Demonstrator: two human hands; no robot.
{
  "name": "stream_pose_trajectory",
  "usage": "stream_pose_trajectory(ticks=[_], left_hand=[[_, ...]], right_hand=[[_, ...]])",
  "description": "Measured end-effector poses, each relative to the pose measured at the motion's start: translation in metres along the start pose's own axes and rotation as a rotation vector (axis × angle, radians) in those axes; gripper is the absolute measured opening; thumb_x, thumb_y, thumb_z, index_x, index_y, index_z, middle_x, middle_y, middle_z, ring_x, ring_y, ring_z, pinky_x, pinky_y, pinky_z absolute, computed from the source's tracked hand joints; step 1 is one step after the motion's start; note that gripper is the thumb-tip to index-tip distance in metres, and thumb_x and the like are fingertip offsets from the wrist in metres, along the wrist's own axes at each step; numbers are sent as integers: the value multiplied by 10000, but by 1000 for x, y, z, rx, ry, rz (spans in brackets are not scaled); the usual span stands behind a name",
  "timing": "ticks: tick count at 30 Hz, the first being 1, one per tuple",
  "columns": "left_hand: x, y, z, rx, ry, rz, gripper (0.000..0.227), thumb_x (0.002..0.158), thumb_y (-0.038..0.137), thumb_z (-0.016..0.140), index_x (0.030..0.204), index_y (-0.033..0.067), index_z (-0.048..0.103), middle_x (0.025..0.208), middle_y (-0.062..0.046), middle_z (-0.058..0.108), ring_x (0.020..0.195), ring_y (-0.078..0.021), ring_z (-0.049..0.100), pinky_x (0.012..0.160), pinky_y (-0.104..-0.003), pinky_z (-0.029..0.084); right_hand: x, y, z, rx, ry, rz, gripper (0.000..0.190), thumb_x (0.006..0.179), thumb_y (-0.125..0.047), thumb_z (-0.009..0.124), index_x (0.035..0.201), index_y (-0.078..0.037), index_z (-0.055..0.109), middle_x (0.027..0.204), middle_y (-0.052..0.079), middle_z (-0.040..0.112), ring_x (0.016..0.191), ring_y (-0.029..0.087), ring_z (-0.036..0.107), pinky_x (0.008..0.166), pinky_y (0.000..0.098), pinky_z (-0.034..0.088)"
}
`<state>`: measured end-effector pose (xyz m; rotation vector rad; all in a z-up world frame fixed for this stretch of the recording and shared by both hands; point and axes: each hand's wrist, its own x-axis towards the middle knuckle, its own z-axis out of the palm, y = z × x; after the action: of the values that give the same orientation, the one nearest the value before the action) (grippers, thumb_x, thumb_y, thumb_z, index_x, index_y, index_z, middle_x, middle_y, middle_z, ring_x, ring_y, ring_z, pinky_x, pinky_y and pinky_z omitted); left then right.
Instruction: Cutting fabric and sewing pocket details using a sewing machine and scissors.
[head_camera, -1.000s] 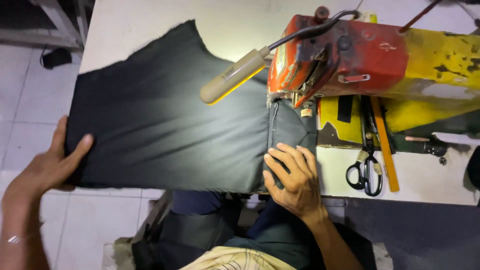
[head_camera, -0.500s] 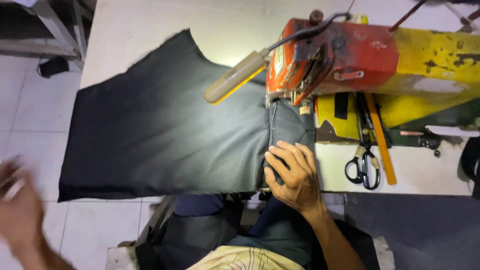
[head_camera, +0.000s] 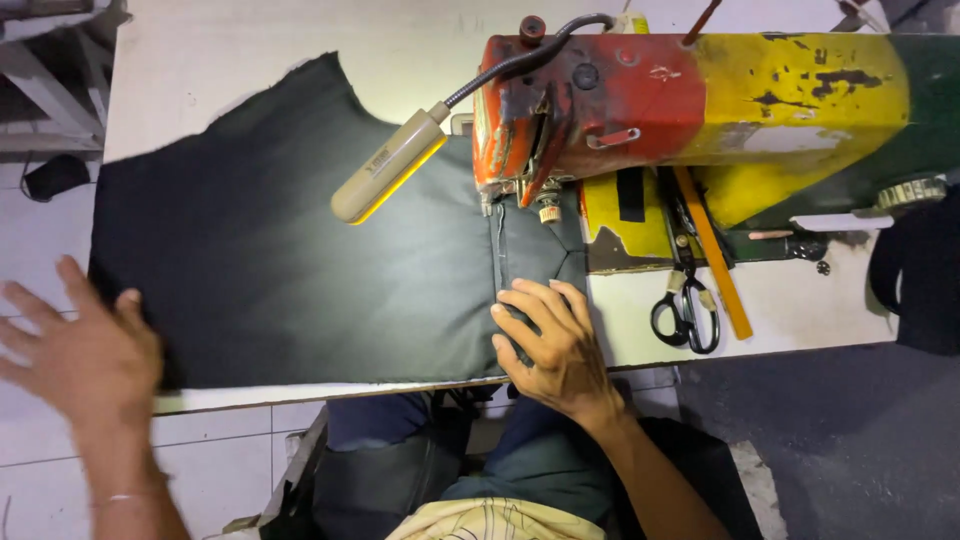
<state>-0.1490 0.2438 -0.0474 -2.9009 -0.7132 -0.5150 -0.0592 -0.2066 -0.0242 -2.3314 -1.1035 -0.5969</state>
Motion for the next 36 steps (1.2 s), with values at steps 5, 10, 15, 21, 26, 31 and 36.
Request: stream_pose_trajectory(ticks=[5,10,15,21,26,31,36], left_hand=[[15,170,-51,-415,264,558,82,957,33,696,969,48,776,1142,-138,769,1080,-321,696,953,-461,500],[16,275,9,-911,34,936,145,960,271,666,1010,135,671,1154,-29,663,1156,-268,664,946,-415,553],[28,260,-20,-917,-115,979,239,1035,268,602,1064,31,612,1163,-135,591,1120,-329,618,1110,-514,456],[35,258,-18,-899,-187,994,287,1013,306,606,1110,36,621,1288,-165,606,1243,-364,556,1111,-552,429],[39,255,-16,-947,-271,1010,480,918,468,713,1129,49,612,1341,-168,574,1314,-388,493,1048,-542,477],[29,252,-19,-868,-197,1003,541,934,490,663,1205,22,628,1377,-196,589,1341,-407,508,1105,-564,421],[37,251,-15,-941,-209,1016,483,964,463,648,1171,27,633,1336,-192,601,1314,-407,519,1068,-544,474]], right_hand=[[-1,1,4,-12,-23,-21,182,896,-166,692,1053,-89,743,1176,53,736,1158,276,655,1016,481,429],[-4,7,8,-7,13,-34,241,923,-256,672,1091,-98,743,1137,60,728,1157,289,669,1057,538,421],[12,2,-6,36,-61,2,172,900,-168,694,1039,-71,725,1150,65,722,1138,312,657,1010,526,435],[13,0,-3,30,-90,41,193,895,-191,714,1038,-62,714,1178,99,715,1163,354,648,998,539,452],[13,-3,-2,7,-99,54,218,908,-221,713,1066,-71,711,1190,108,710,1174,362,648,1005,542,447],[16,-2,-7,3,-99,41,168,914,-202,708,1044,-102,738,1165,57,731,1166,308,667,1029,518,419],[13,-3,-6,-17,-111,34,168,911,-203,715,1040,-100,744,1159,55,733,1171,313,665,1020,538,429]])
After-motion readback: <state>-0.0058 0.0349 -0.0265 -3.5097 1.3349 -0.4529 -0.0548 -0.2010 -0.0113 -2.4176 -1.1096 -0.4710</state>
